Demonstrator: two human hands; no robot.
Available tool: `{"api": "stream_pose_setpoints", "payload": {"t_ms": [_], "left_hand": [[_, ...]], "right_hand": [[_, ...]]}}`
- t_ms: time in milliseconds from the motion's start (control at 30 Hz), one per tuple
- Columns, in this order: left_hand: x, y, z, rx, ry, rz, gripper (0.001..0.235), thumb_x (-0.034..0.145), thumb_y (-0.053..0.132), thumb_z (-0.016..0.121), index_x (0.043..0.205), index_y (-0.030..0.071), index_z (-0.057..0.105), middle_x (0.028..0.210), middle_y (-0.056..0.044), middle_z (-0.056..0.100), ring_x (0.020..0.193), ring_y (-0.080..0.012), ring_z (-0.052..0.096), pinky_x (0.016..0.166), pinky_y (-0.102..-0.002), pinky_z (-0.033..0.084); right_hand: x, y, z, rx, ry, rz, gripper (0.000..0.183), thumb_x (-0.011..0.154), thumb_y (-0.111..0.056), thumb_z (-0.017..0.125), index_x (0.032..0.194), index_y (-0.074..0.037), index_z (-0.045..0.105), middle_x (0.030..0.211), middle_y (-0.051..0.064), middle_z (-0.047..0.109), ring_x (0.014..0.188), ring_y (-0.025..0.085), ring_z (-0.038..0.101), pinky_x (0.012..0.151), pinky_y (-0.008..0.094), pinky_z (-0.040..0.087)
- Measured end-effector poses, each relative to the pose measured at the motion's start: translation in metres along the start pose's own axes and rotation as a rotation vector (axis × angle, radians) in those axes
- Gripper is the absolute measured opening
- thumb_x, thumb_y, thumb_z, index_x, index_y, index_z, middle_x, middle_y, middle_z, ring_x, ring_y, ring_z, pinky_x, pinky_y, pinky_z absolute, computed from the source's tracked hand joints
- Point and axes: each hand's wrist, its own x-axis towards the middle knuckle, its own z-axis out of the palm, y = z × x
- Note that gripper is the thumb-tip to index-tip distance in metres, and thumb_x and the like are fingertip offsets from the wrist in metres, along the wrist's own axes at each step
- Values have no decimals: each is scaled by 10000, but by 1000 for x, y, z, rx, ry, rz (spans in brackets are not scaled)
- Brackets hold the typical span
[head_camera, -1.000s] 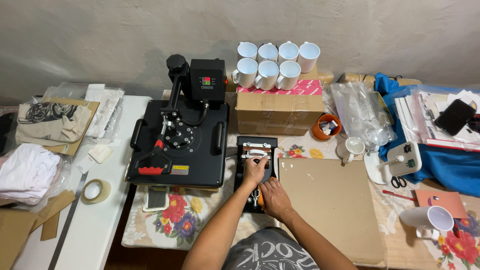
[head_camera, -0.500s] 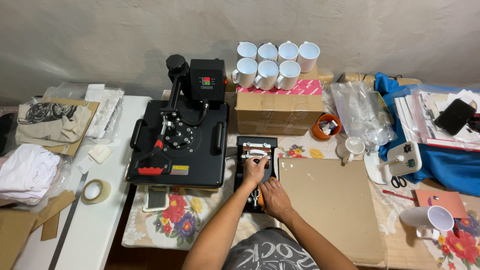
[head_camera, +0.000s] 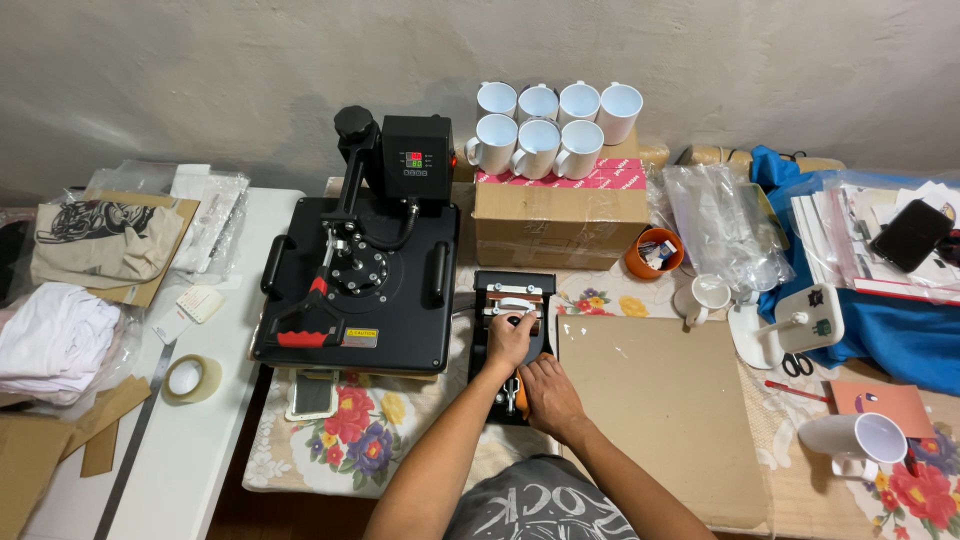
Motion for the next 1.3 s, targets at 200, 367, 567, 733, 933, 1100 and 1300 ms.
{"api": "stream_pose_setpoints", "payload": {"t_ms": [200, 367, 567, 733, 933, 1100, 1300], "left_hand": [[-5, 10, -3, 2, -5, -7, 500, 954, 389, 770, 535, 140, 657, 479, -46, 616, 544, -166, 609, 585, -299, 461], [-5, 10, -3, -6, 0, -8, 499, 949, 378, 776, 530, 139, 652, 477, -53, 612, 547, -165, 616, 580, -304, 459], [-4, 7, -3, -5, -4, -19, 494, 940, 389, 772, 527, 152, 641, 477, -37, 605, 545, -158, 600, 579, -297, 449], [1, 4, -2, 6, -3, -2, 502, 948, 383, 771, 526, 142, 645, 480, -53, 616, 546, -171, 608, 581, -309, 456], [-10, 15, -4, 15, -9, -21, 495, 951, 395, 764, 540, 139, 662, 486, -51, 628, 558, -184, 632, 593, -310, 465], [-1, 5, -2, 19, -5, -7, 502, 960, 390, 764, 540, 133, 668, 486, -59, 629, 558, -185, 633, 593, -309, 470], [-7, 13, -5, 30, 3, -19, 496, 956, 409, 765, 542, 154, 671, 487, -48, 632, 555, -182, 644, 595, -302, 473]], "right_hand": [[0, -2, -3, 0, -24, 11, 1029, 501, -403, 999, 1387, -69, 598, 1179, 116, 689, 1248, 325, 642, 1284, 486, 365], [0, -1, 0, -8, -34, 15, 1039, 484, -389, 990, 1392, -78, 593, 1183, 108, 687, 1248, 317, 641, 1287, 485, 361], [0, -2, 0, -3, 7, 10, 1038, 484, -360, 988, 1400, -64, 599, 1172, 122, 684, 1239, 336, 643, 1276, 494, 365], [1, -5, -10, 4, 26, 7, 994, 473, -323, 960, 1369, -64, 615, 1148, 116, 691, 1225, 329, 649, 1272, 484, 370], [0, -3, 3, 17, 53, 10, 998, 442, -313, 970, 1342, -70, 615, 1129, 119, 682, 1202, 334, 648, 1260, 498, 381], [1, -9, -18, 12, 82, 0, 862, 462, -316, 940, 1232, -86, 628, 1053, 113, 666, 1134, 334, 650, 1219, 489, 410], [4, -6, -2, -21, 90, 9, 641, 542, -322, 840, 1113, -128, 621, 982, 93, 664, 1051, 313, 657, 1155, 467, 433]]}}
